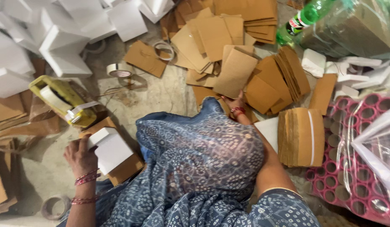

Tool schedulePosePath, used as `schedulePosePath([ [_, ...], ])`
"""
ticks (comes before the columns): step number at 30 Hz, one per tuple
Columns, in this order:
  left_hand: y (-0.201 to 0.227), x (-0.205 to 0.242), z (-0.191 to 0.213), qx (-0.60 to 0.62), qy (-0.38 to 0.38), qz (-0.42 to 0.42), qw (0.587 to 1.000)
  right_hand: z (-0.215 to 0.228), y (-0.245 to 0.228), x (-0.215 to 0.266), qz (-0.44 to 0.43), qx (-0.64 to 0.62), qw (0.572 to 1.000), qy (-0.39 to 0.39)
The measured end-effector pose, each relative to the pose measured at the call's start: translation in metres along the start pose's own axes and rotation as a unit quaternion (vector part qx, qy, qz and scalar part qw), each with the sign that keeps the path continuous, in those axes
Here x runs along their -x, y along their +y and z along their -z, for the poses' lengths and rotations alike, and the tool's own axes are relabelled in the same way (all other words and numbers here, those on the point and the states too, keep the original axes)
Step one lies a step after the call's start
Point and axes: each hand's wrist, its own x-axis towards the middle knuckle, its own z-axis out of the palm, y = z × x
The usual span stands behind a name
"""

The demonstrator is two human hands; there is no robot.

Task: The person sits on the floor and assembles small cardboard boxes by inserting white foam inserts into the flaps. They use a handheld tape dispenser to secure the foam pieces to the cardboard, repeating the process for multiple units.

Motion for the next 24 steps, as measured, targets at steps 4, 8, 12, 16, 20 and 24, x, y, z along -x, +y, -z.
schedulePosePath([
  [4,0.025,-0.011,0.026,0.036,0.019,0.007,0.999,-0.017,-0.01,-0.018,-0.119,-0.042,0.989,0.076],
  [8,0.031,-0.014,0.029,0.031,0.017,0.009,0.999,-0.013,-0.011,-0.027,-0.173,-0.249,0.951,0.055],
  [12,0.029,-0.015,0.027,0.023,0.016,0.012,1.0,-0.015,-0.011,-0.014,0.051,-0.226,0.97,0.075],
  [16,0.029,-0.016,0.024,0.058,0.03,0.012,0.998,-0.03,-0.012,0.022,0.28,-0.105,0.95,0.088],
  [20,0.033,-0.016,0.027,0.08,0.034,0.018,0.996,-0.058,-0.04,0.032,0.341,0.158,0.925,-0.057],
  [24,0.044,-0.017,0.038,0.083,0.035,0.022,0.996,-0.071,-0.076,0.043,0.216,0.391,0.862,-0.238],
])
